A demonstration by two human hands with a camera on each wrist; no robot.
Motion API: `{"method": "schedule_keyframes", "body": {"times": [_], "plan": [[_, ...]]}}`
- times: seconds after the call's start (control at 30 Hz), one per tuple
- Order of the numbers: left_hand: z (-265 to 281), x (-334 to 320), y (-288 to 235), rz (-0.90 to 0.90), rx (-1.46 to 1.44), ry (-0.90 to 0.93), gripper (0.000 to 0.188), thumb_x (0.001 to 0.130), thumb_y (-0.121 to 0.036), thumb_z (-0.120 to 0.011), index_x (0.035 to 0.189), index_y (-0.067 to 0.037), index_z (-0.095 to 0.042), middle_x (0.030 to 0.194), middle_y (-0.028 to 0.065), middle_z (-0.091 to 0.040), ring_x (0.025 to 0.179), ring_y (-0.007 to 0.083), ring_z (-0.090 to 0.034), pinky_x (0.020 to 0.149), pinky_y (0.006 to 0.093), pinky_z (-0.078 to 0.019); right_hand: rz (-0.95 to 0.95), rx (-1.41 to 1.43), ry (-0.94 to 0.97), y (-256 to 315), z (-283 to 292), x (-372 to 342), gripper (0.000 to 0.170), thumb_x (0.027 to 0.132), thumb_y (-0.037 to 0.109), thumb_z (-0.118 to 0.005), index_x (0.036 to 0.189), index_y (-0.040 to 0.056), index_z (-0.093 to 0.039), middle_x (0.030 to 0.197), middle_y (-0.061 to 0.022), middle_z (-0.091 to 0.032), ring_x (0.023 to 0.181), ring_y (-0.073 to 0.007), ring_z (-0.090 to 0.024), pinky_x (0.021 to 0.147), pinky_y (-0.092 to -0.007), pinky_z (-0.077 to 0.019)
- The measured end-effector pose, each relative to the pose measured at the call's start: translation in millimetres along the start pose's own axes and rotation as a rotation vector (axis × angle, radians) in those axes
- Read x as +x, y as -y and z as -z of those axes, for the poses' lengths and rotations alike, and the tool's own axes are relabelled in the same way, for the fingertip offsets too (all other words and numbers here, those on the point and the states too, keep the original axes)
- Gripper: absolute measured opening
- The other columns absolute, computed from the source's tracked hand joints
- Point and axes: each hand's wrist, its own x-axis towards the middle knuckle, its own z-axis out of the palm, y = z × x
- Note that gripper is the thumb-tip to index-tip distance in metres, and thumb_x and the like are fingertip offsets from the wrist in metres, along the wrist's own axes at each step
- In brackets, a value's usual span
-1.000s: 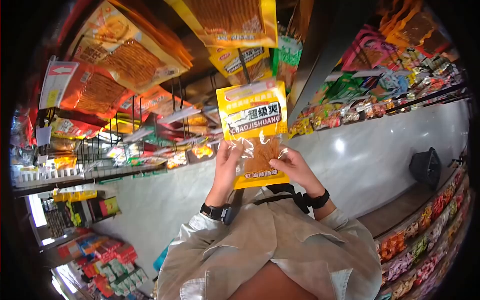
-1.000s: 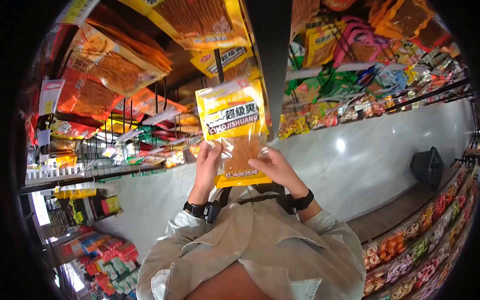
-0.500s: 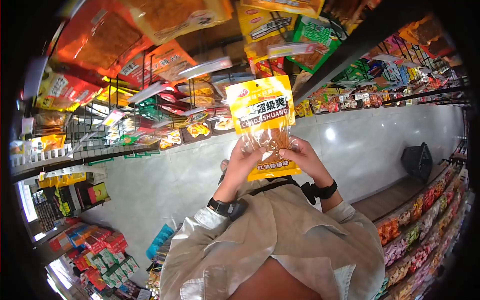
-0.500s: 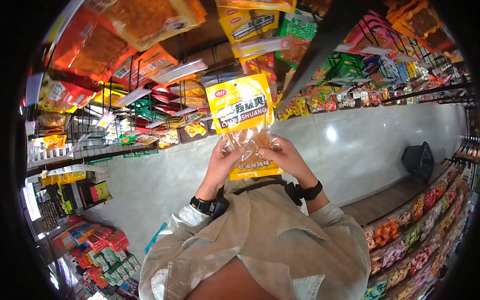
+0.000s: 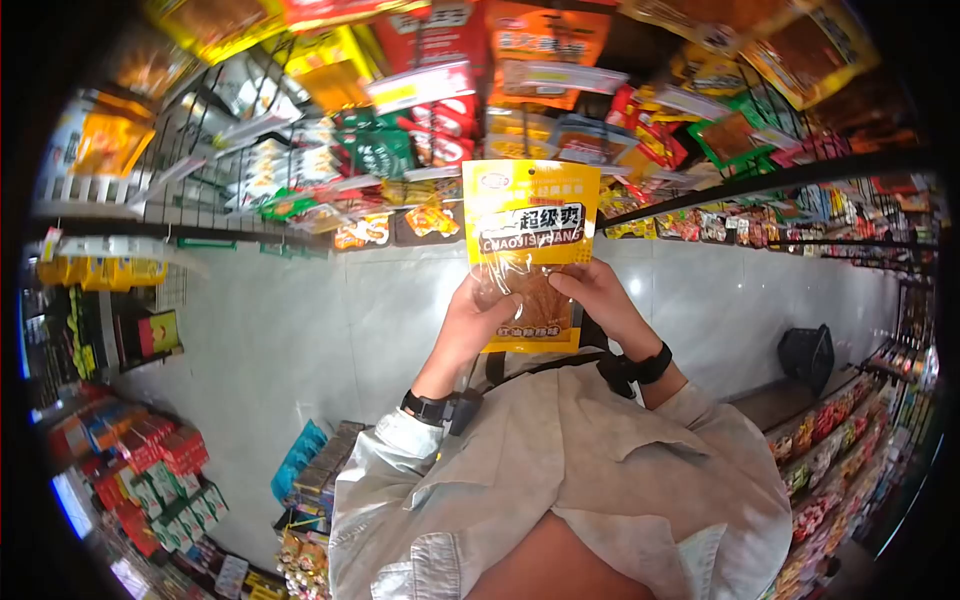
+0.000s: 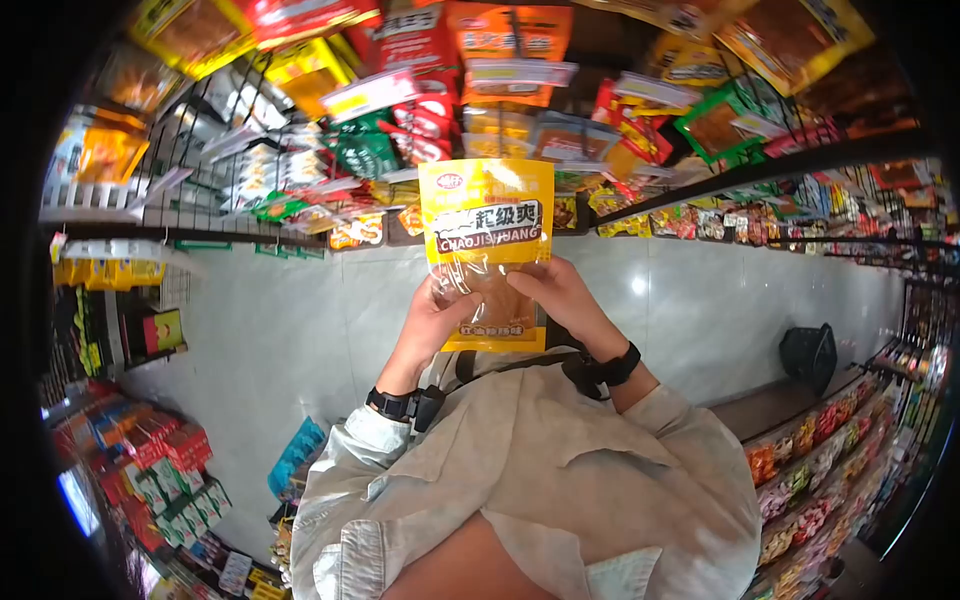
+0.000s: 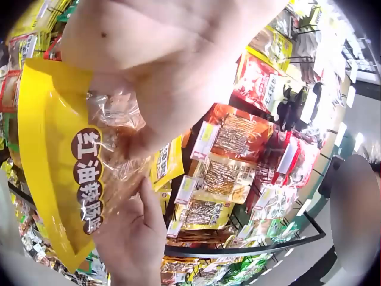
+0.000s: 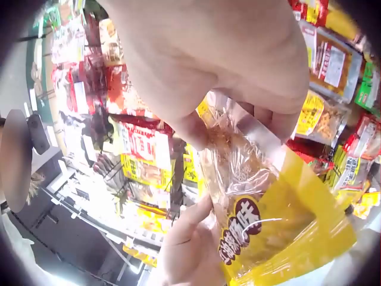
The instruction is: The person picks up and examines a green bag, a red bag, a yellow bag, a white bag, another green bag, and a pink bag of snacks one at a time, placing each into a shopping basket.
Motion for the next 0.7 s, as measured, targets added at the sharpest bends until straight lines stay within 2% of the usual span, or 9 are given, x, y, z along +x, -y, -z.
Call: {"method": "schedule_keyframes", "body": {"times": [0.1, 0.2, 0.3, 0.43, 0.5, 0.53, 0.63, 0.7], "plan": [[31, -17, -9, -0.037, -0.024, -0.051, 0.040, 0.091, 0.004, -0.063, 0.129, -0.003, -0.053, 0.115, 0.0032, -0.066, 0.097, 0.0084, -0.063, 0.083, 0.0248, -0.0508, -0.017, -0.053, 0.055, 1, -34, 19, 0.033, 0.095, 0.013, -0.067, 0.125, 0.0002, -0.062, 0.114, -0.0052, -0.069, 0.100, -0.0110, -0.063, 0.089, -0.0274, -0.0505], [54, -26, -11, 0.015, -0.053, -0.130, 0.040, 0.091, 0.004, -0.063, 0.129, -0.003, -0.053, 0.117, 0.0051, -0.067, 0.099, 0.0102, -0.064, 0.086, 0.0254, -0.0515, -0.084, -0.097, 0.088, 0, -55, 38, 0.031, 0.094, 0.013, -0.068, 0.123, 0.0014, -0.063, 0.112, -0.0041, -0.069, 0.098, -0.0094, -0.064, 0.088, -0.0267, -0.0506], [65, -31, -6, -0.043, -0.121, -0.155, 0.043, 0.091, 0.004, -0.063, 0.132, -0.003, -0.052, 0.120, 0.0072, -0.066, 0.105, 0.0123, -0.065, 0.089, 0.0270, -0.0523, 0.001, -0.084, 0.134, 5, -72, 53, 0.031, 0.094, 0.013, -0.069, 0.122, 0.0025, -0.063, 0.111, -0.0033, -0.069, 0.095, -0.0085, -0.064, 0.086, -0.0259, -0.0510], [61, -29, -9, -0.125, -0.227, -0.208, 0.047, 0.092, 0.003, -0.062, 0.137, -0.001, -0.049, 0.123, 0.0080, -0.065, 0.108, 0.0139, -0.064, 0.091, 0.0289, -0.0522, -0.022, -0.118, 0.214, 14, -75, 80, 0.033, 0.092, 0.012, -0.071, 0.123, 0.0029, -0.062, 0.112, -0.0032, -0.069, 0.098, -0.0094, -0.064, 0.088, -0.0276, -0.0517], [64, -24, -11, -0.158, -0.241, -0.199, 0.050, 0.093, 0.002, -0.062, 0.140, 0.000, -0.045, 0.125, 0.0080, -0.065, 0.110, 0.0144, -0.062, 0.090, 0.0285, -0.0514, -0.021, -0.049, 0.267, 11, -71, 95, 0.034, 0.093, 0.012, -0.070, 0.124, 0.0017, -0.062, 0.113, -0.0045, -0.069, 0.101, -0.0107, -0.064, 0.090, -0.0288, -0.0515], [63, -20, -15, -0.183, -0.244, -0.202, 0.051, 0.093, 0.000, -0.063, 0.141, 0.000, -0.045, 0.128, 0.0092, -0.063, 0.113, 0.0163, -0.062, 0.095, 0.0322, -0.0506, -0.016, -0.013, 0.290, 12, -69, 103, 0.034, 0.093, 0.011, -0.070, 0.124, 0.0011, -0.061, 0.114, -0.0052, -0.069, 0.102, -0.0113, -0.065, 0.092, -0.0295, -0.0514], [62, -8, -28, -0.231, -0.182, -0.218, 0.046, 0.092, -0.005, -0.066, 0.136, -0.002, -0.052, 0.128, 0.0086, -0.065, 0.113, 0.0175, -0.063, 0.098, 0.0348, -0.0498, 0.083, 0.041, 0.361, 19, -62, 122, 0.034, 0.093, 0.010, -0.067, 0.125, -0.0008, -0.060, 0.116, -0.0081, -0.069, 0.106, -0.0129, -0.064, 0.094, -0.0305, -0.0507], [64, 1, -30, -0.186, -0.133, -0.225, 0.047, 0.091, -0.006, -0.067, 0.136, -0.002, -0.052, 0.128, 0.0090, -0.064, 0.114, 0.0186, -0.062, 0.099, 0.0353, -0.0491, 0.061, 0.056, 0.396, 25, -56, 134, 0.033, 0.094, 0.009, -0.065, 0.125, -0.0016, -0.060, 0.117, -0.0089, -0.069, 0.107, -0.0136, -0.064, 0.095, -0.0308, -0.0501]]}}
